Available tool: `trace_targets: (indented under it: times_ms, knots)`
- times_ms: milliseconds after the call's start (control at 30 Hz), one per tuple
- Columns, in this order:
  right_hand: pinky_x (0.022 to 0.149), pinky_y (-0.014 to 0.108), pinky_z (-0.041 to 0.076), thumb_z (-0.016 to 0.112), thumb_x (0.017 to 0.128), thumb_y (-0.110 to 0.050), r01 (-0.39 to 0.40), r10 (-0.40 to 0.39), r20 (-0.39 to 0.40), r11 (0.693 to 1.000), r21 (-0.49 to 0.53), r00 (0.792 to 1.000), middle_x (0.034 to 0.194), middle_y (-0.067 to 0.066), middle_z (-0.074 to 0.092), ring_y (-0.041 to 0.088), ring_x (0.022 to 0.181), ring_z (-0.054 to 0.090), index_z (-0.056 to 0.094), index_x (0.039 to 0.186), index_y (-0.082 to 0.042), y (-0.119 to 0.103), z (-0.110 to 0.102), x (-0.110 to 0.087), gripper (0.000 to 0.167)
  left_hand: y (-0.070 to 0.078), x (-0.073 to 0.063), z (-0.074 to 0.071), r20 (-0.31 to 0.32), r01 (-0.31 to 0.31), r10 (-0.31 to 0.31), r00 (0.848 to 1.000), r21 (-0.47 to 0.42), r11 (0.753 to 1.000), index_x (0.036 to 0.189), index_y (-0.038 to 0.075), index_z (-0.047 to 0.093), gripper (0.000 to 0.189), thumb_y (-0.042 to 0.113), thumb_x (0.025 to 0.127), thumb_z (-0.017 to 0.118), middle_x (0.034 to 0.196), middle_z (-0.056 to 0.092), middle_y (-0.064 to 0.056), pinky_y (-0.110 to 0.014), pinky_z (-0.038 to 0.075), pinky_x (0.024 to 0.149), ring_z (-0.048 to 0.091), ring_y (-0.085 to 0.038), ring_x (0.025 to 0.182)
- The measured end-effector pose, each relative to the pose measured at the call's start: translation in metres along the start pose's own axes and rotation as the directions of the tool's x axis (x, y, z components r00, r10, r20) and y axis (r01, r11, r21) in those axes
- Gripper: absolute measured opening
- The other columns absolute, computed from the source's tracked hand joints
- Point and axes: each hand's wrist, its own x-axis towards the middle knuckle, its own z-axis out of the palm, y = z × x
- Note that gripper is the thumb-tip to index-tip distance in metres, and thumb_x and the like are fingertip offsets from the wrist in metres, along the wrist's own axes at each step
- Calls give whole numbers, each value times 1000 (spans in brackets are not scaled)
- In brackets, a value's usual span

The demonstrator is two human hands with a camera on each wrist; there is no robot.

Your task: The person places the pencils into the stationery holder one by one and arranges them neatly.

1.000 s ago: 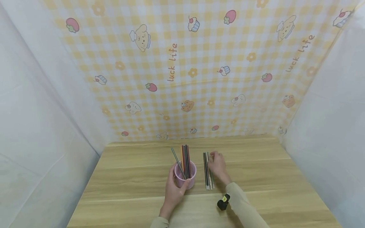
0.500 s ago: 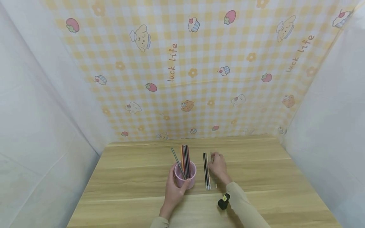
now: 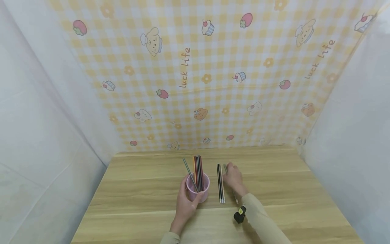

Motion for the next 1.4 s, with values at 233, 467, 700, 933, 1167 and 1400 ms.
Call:
trace_targets:
  times_ms: [233, 467, 700, 933, 1167, 1400]
  knots:
    - [61, 38, 51, 62, 79, -1, -29, 28, 20, 998, 55, 999, 96, 22, 60, 31, 76, 55, 52, 121, 8, 5, -4, 1, 44, 2, -1, 0, 3, 7, -7, 1000, 1, 1000, 153, 10, 38, 86, 17, 80, 84, 148, 54, -13, -52, 42, 116, 54, -29, 135]
    - [56, 29, 48, 59, 84, -1, -34, 32, 13, 989, 146, 999, 93, 19, 58, 26, 72, 54, 48, 128, 11, 8, -9, -1, 47, 2, 0, 0, 1, -3, 3, 1000, 10, 1000, 152, 10, 38, 85, 17, 81, 83, 147, 54, -14, -51, 43, 116, 55, -30, 134]
    - [49, 25, 44, 61, 90, -3, 1, -3, 11, 975, 221, 1000, 77, 9, 59, 17, 60, 53, 45, 134, 11, 2, -14, -3, 48, 1, 0, 0, -1, -20, 20, 1000, 16, 1000, 152, 7, 38, 85, 15, 81, 83, 147, 54, -17, -52, 45, 114, 55, -33, 133]
    - [52, 26, 49, 61, 92, -4, 7, -12, 15, 964, 266, 1000, 81, 11, 63, 17, 62, 56, 44, 137, 9, -9, -18, -6, 50, 1, 0, 1, 2, -2, 2, 1000, 17, 1000, 153, 8, 37, 86, 15, 80, 83, 148, 54, -16, -50, 45, 115, 54, -30, 135]
    - [56, 28, 54, 64, 90, -5, 38, -29, -34, 956, 290, 999, 89, 14, 63, 21, 70, 62, 47, 137, 7, -20, -22, -7, 51, 0, 0, 1, -4, -9, 9, 1000, 21, 1000, 152, 9, 38, 85, 17, 81, 83, 147, 55, -15, -48, 46, 114, 55, -29, 134]
    - [57, 28, 57, 63, 89, -5, 90, -64, -89, 941, 326, 994, 92, 14, 64, 23, 75, 67, 48, 137, 4, -32, -27, -10, 51, 1, -1, 0, -5, -32, 32, 999, 26, 999, 153, 8, 38, 83, 17, 83, 82, 146, 55, -17, -51, 47, 112, 56, -34, 132]
